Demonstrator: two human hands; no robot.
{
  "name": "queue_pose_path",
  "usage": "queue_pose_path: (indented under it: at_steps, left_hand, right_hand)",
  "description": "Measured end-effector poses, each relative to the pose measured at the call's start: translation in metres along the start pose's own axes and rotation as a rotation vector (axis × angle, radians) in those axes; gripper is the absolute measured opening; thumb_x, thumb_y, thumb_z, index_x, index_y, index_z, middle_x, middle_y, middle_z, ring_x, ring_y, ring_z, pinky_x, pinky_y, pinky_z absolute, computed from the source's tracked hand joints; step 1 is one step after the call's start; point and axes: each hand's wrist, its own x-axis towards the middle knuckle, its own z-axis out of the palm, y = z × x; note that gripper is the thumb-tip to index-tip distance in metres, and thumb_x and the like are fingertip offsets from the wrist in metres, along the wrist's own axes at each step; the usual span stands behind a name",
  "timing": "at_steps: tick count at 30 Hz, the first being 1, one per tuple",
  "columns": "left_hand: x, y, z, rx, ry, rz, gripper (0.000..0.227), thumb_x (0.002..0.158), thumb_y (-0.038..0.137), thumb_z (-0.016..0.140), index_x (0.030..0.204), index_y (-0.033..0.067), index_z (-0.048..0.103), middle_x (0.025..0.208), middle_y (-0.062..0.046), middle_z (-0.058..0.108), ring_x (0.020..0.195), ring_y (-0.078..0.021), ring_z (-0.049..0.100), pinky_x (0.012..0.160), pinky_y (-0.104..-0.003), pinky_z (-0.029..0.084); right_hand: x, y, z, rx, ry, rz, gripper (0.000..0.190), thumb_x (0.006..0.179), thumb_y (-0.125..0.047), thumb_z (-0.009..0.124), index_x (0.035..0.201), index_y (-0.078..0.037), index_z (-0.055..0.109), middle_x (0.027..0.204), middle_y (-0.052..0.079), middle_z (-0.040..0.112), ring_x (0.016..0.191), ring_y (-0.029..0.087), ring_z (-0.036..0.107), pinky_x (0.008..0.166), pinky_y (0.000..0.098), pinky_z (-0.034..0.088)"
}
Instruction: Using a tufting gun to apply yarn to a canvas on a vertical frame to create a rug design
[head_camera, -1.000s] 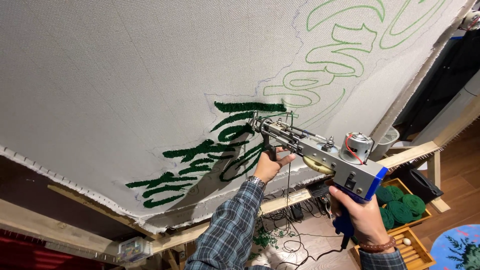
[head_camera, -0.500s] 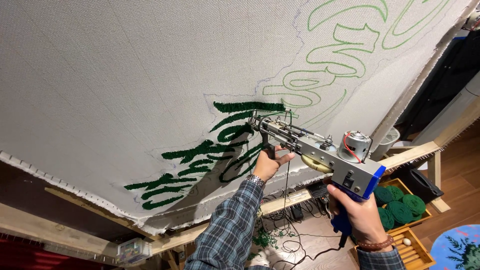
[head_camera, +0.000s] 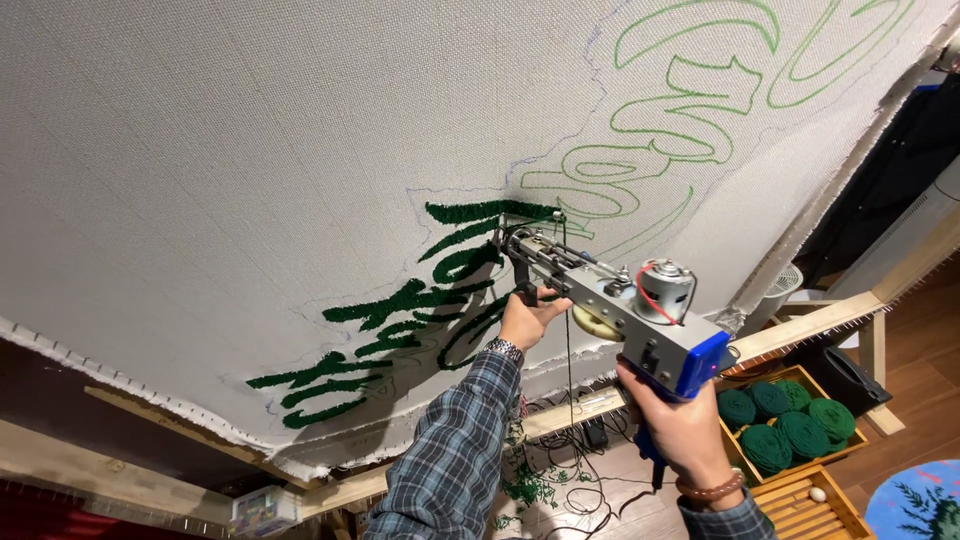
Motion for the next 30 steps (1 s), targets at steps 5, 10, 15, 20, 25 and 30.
queue_pose_path:
  at_steps: [5, 10, 15, 20, 25, 30]
  left_hand:
    - [0.042, -0.034, -0.006, 0.032, 0.003, -0.052, 0.052, 0.08, 0.041, 0.081, 0.122, 0.0104, 0.075, 0.109, -0.011, 0.073, 0.094, -0.0222, 0.067, 0.082, -0.039, 0.056]
    - [0.054, -0.036, -0.013, 0.022, -0.013, -0.093, 0.05, 0.082, 0.036, 0.08, 0.125, 0.0113, 0.074, 0.091, -0.009, 0.073, 0.055, -0.0172, 0.057, 0.048, -0.034, 0.048]
    - [0.044, -0.013, -0.022, 0.119, -0.052, -0.148, 0.056, 0.083, 0.043, 0.079, 0.132, 0.0158, 0.073, 0.11, -0.012, 0.075, 0.045, -0.0136, 0.038, 0.042, -0.031, 0.031]
    - [0.056, -0.023, -0.023, 0.144, -0.047, -0.145, 0.051, 0.084, 0.04, 0.08, 0.13, 0.0201, 0.073, 0.121, -0.011, 0.076, 0.076, -0.0167, 0.062, 0.062, -0.03, 0.045]
    - [0.066, -0.029, -0.024, 0.092, -0.03, -0.162, 0.045, 0.082, 0.036, 0.083, 0.125, 0.0213, 0.077, 0.094, -0.003, 0.081, 0.061, -0.0097, 0.058, 0.052, -0.026, 0.038]
    - [0.087, -0.054, -0.018, -0.084, -0.131, -0.016, 0.041, 0.087, 0.025, 0.079, 0.124, 0.0071, 0.074, 0.111, -0.014, 0.08, 0.106, -0.0136, 0.077, 0.083, -0.019, 0.06]
  right_hand:
    - [-0.001, -0.003, 0.019, -0.11, -0.001, -0.007, 0.063, 0.076, -0.022, 0.083, 0.134, -0.007, 0.062, 0.125, 0.013, 0.075, 0.11, 0.026, 0.073, 0.102, 0.0379, 0.057]
    - [0.0, -0.007, 0.03, -0.064, 0.001, 0.049, 0.068, 0.075, -0.02, 0.083, 0.138, -0.008, 0.061, 0.126, 0.012, 0.077, 0.112, 0.025, 0.076, 0.108, 0.0369, 0.056]
    - [0.008, -0.001, 0.033, -0.024, -0.036, 0.128, 0.079, 0.075, -0.019, 0.081, 0.147, -0.01, 0.05, 0.136, 0.014, 0.071, 0.124, 0.029, 0.07, 0.114, 0.0411, 0.053]
    - [0.01, -0.005, 0.037, 0.035, -0.013, 0.132, 0.072, 0.074, -0.017, 0.083, 0.141, -0.009, 0.057, 0.129, 0.015, 0.075, 0.117, 0.027, 0.073, 0.111, 0.039, 0.055]
    - [0.015, 0.006, 0.035, 0.023, -0.036, 0.041, 0.064, 0.077, -0.017, 0.081, 0.138, -0.007, 0.061, 0.126, 0.014, 0.076, 0.116, 0.029, 0.074, 0.11, 0.0413, 0.057]
    - [0.01, -0.006, 0.033, -0.056, 0.027, 0.101, 0.057, 0.076, -0.023, 0.083, 0.129, -0.008, 0.07, 0.123, 0.011, 0.08, 0.113, 0.026, 0.076, 0.107, 0.0384, 0.058]
